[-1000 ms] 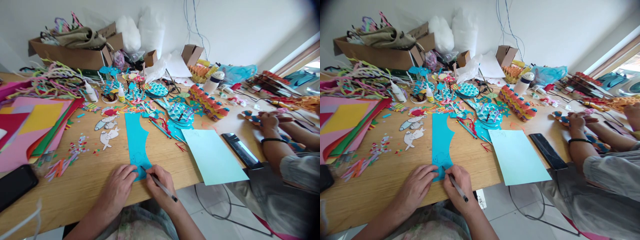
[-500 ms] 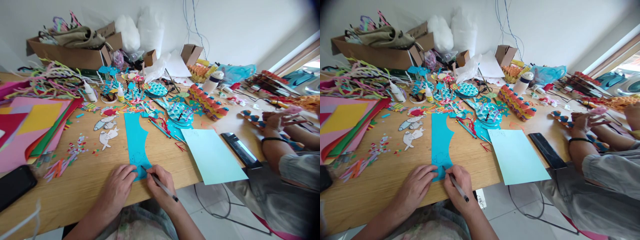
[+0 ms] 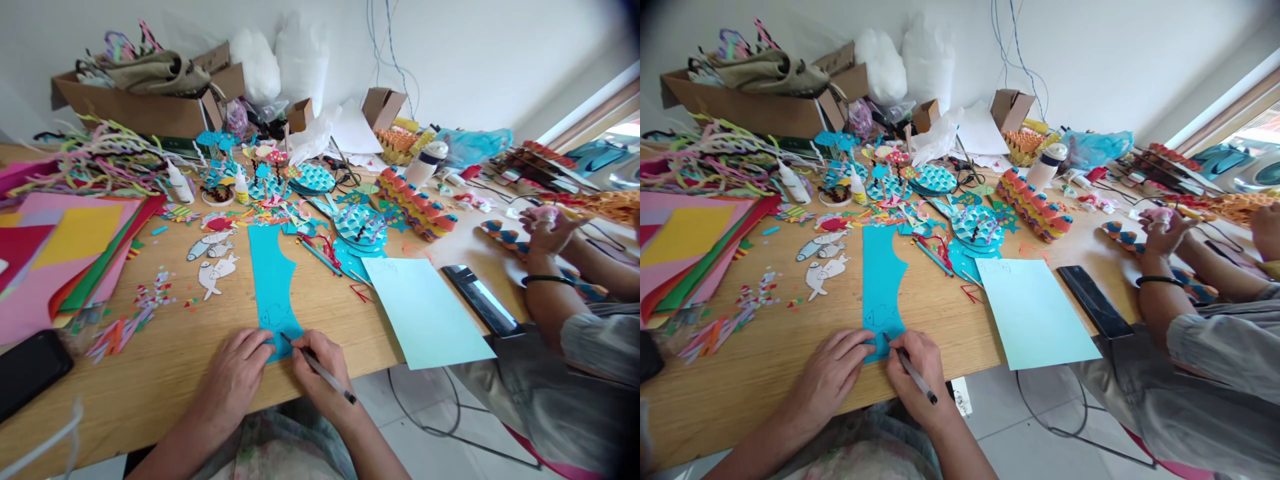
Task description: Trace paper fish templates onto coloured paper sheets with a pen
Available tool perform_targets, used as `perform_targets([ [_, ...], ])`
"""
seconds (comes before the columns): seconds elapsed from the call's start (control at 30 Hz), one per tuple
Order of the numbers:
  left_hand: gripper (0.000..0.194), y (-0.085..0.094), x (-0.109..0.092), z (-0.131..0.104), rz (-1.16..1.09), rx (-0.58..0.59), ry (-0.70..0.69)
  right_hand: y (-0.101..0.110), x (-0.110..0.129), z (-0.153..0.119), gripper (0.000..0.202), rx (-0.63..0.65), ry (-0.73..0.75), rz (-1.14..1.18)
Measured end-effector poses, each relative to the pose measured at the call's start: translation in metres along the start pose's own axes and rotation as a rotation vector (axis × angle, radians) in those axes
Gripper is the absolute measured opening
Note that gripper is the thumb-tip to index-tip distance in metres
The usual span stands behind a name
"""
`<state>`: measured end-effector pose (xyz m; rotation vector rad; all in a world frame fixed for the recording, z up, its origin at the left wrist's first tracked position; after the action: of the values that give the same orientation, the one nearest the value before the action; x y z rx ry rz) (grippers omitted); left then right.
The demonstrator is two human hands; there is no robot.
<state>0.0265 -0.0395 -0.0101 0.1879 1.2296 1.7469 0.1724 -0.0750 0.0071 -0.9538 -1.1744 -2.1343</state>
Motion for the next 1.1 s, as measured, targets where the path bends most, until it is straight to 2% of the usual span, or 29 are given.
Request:
perform_targets([
  [0.3,0.032,0.0003,0.0005,0.0007,-0.01,0.013,0.008,-0.0007,-0.0044,-0.0021,0.011,-0.034,-0.039,-0.017],
  [0.7,0.032,-0.0002,-0.0001,0.0001,0.002,0.011,0.007,0.0,-0.0016,-0.001,0.012,0.003,0.005,-0.009],
  [1.1,0.032,0.001,-0.0004,0.0014,0.0,0.007,0.002,-0.0005,-0.0031,-0.0018,0.012,-0.03,-0.004,-0.032],
])
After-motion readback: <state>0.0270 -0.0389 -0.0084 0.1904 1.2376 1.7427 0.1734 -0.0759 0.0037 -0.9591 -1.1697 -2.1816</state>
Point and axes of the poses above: each hand's wrist, its own z-axis towards the middle knuckle, its own y-axis out of the back of the hand, x = y × z, the point moved 4 cm from there along z, towards the middle knuckle, and after that the axes turned 12 degrees about -x, right-handed, at the moved point
